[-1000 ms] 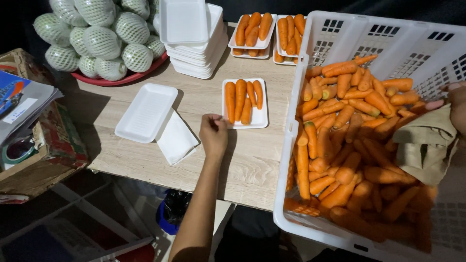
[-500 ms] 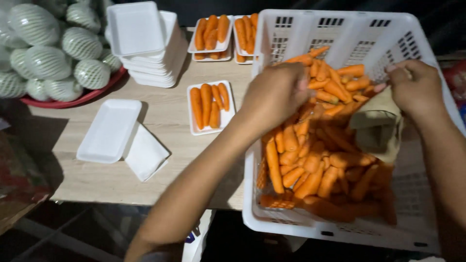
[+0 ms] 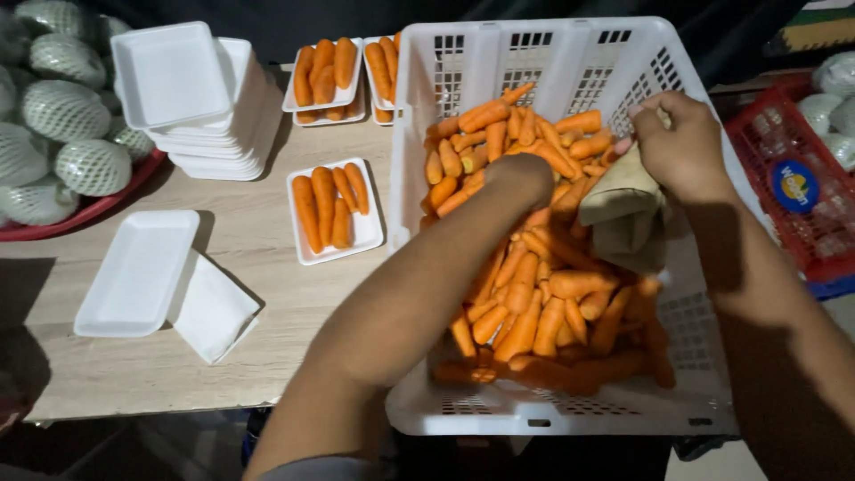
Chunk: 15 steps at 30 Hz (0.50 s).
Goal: The person wipes individual carrots with a cloth and places them into white foam trays, one carrot at a time.
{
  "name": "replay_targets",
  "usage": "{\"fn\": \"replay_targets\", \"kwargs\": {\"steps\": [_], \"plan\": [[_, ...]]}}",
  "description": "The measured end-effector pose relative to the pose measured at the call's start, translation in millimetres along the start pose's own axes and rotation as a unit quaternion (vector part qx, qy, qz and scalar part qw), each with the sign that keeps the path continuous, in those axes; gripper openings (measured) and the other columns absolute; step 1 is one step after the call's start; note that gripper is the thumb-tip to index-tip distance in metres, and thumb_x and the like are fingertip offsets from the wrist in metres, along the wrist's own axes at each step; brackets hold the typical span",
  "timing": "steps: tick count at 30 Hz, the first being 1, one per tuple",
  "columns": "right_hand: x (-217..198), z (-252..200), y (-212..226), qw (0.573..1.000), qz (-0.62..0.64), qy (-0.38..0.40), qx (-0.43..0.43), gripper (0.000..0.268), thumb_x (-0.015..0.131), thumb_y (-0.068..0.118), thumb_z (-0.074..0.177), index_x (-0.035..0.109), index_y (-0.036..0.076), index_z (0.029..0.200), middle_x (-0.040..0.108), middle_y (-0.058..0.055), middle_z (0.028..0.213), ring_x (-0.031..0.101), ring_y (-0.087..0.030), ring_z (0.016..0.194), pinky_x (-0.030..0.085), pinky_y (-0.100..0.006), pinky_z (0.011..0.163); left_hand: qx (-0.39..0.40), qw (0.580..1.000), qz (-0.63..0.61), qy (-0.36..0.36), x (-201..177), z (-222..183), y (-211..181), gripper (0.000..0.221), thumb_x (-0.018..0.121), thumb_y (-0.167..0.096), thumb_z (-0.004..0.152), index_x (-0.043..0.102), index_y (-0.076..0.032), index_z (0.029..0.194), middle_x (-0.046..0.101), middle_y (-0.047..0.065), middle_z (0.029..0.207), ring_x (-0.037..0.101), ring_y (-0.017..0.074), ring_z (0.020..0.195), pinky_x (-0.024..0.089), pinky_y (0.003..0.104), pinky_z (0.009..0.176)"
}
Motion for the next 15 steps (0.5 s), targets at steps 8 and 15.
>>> {"fn": "replay_targets", "kwargs": {"steps": [8,15], "plan": [[0,-4,5,1.0,-0.015,-0.012,-0.01,0.014,0.058,0.023,0.106,0.069,0.018,0.099,0.074,0.0,0.08,0.067,-0.008,0.085,0.049,-0.027,0.08,-0.073,0.971,-0.217,0.063,30,64,36,0.099,0.067,0.001,0.09,0.013,-0.035,0.165,0.06,-0.009,0.13,0.053,0.0127,0.074,0.052,0.03,0.068],[3,-3,1,0.998,0.058,-0.001,-0.019,0.016,0.05,0.014,0.108,0.066,0.014,0.106,0.075,-0.01,0.085,0.074,-0.013,0.079,0.055,-0.03,0.062,-0.114,0.874,-0.46,-0.111,-7,16,34,0.015,0.046,0.002,0.081,0.052,-0.011,0.076,0.056,0.002,0.067,0.039,0.0108,0.049,0.026,0.03,0.046]]}}
Point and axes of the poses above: each hand's wrist, its own z-axis towards the middle knuckle, its own x-axis out of the palm, y = z × x, the point moved 4 cm from there along z, towards the middle knuckle
